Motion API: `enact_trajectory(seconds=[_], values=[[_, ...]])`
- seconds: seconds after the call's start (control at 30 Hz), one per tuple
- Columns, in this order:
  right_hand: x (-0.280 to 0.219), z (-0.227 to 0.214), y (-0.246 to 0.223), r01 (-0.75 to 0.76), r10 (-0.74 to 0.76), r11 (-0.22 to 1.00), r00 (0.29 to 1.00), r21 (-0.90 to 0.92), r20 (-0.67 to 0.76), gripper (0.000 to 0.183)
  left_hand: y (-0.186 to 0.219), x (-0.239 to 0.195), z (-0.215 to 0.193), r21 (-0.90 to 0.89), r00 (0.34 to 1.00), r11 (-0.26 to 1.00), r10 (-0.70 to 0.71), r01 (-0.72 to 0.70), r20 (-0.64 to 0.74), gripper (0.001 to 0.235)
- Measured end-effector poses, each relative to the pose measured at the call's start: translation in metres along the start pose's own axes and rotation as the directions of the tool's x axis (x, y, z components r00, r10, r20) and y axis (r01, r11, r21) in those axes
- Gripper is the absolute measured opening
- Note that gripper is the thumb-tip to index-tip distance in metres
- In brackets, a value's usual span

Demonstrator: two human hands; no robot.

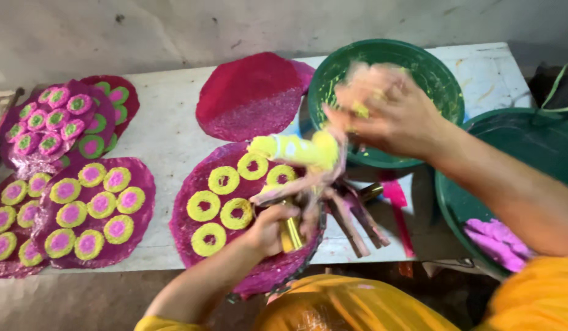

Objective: The person uses a specialized wooden tool with circular metal rings to apply yellow and pink paste patterns onto several pink circular bases. They scoop paste from green plastic bowls and press the tool onto the bases repeatedly to create decorative rings.

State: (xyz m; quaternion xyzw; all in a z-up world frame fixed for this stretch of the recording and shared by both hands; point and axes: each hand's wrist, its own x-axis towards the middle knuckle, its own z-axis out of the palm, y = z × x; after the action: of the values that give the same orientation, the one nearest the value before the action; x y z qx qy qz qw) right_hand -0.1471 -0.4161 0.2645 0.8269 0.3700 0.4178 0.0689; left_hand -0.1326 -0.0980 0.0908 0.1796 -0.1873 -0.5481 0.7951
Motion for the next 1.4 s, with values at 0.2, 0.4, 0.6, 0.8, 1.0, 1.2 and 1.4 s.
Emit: enact_trajectory(seconds=[0.2,0.4,0.6,0.8,1.0,1.2,1.4], values=[[-0.106,0.15,0.016,-0.827,0.575,0.502,0.101,-0.252,0.812,0.052,-0.023,0.103,-0.053,0.444,0.691,0.859,0.483,-0.255,-0.538,0.027],[-0.225,0.219,0.049,-0.666,0.528,0.669,0.112,-0.331,0.842,0.051,-0.037,0.149,-0.113,0.544,0.551,0.823,0.534,-0.165,-0.641,0.026],[-0.216,0.165,0.117,-0.764,0.556,0.548,0.029,-0.34,0.831,0.034,-0.047,0.199,-0.156,0.679,0.57,0.72,0.62,-0.142,-0.539,0.026],[-0.191,0.239,0.065,-0.67,0.524,0.719,0.346,-0.186,0.778,0.026,-0.057,0.25,-0.18,0.798,0.574,0.597,0.627,0.08,-0.527,0.024],[-0.216,0.246,0.029,-0.537,0.371,0.833,0.371,-0.128,0.851,0.022,-0.065,0.25,-0.188,0.79,0.538,0.607,0.695,-0.083,-0.478,0.024],[-0.217,0.19,-0.008,-0.498,0.253,0.864,0.302,-0.074,0.919,0.028,-0.064,0.248,-0.188,0.793,0.524,0.605,0.697,-0.065,-0.489,0.025],[-0.193,0.206,0.017,-0.574,0.358,0.813,0.359,-0.099,0.862,0.022,-0.063,0.247,-0.18,0.688,0.529,0.719,0.623,-0.099,-0.575,0.032]])
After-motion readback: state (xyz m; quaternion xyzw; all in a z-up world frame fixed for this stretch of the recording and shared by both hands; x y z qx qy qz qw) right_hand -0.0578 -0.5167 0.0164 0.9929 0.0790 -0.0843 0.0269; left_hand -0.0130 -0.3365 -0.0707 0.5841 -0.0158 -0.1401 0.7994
